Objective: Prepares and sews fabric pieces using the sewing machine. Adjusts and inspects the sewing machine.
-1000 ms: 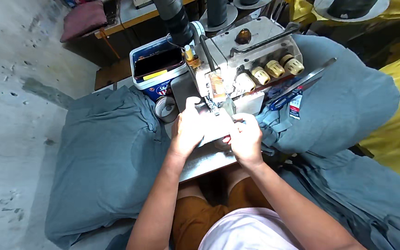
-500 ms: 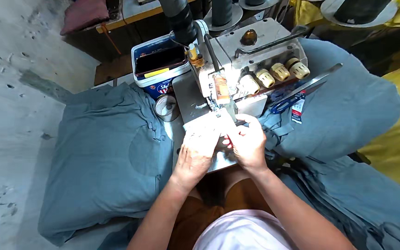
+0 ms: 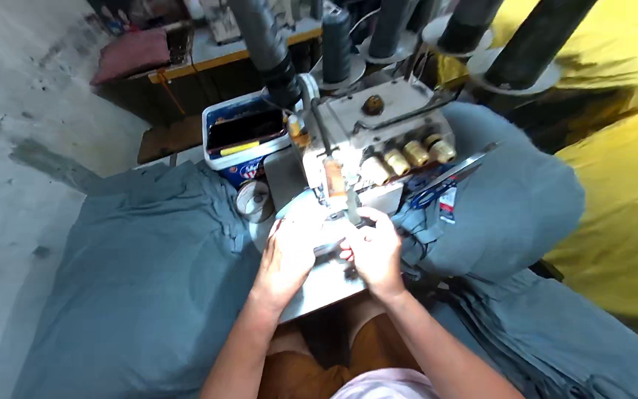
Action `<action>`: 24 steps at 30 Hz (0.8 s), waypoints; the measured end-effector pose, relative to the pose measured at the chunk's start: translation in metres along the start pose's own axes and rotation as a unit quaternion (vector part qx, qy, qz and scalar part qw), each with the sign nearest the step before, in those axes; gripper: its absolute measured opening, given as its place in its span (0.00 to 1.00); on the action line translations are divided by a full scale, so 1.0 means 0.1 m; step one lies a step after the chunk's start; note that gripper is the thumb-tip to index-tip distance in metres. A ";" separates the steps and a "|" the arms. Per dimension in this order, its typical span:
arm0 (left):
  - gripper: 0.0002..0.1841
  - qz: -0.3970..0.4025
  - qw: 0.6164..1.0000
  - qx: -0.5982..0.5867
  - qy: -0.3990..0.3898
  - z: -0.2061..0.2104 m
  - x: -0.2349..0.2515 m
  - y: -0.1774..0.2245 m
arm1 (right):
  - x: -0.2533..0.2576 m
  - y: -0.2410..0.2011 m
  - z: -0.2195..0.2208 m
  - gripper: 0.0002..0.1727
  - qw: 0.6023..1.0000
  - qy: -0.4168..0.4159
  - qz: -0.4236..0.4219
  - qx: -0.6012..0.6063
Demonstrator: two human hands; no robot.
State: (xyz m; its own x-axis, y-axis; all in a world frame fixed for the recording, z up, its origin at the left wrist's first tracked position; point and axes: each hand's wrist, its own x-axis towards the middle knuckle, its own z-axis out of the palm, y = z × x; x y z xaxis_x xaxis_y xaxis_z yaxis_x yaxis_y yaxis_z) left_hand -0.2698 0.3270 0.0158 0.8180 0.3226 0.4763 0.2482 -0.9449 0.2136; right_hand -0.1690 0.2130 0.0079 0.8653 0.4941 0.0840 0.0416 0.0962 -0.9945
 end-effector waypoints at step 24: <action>0.10 -0.080 0.987 -0.136 -0.019 -0.10 -0.37 0.86 | -0.03 0.05 -0.30 0.09 0.981 -0.189 0.032 -0.036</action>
State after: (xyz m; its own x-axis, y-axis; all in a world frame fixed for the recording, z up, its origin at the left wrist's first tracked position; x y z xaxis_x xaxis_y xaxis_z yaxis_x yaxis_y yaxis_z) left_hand -0.2835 0.2348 0.0248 0.7994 0.4596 0.3871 0.2312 -0.8299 0.5078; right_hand -0.1567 0.1857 0.0011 0.6205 0.7838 0.0252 0.0405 0.0001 -0.9992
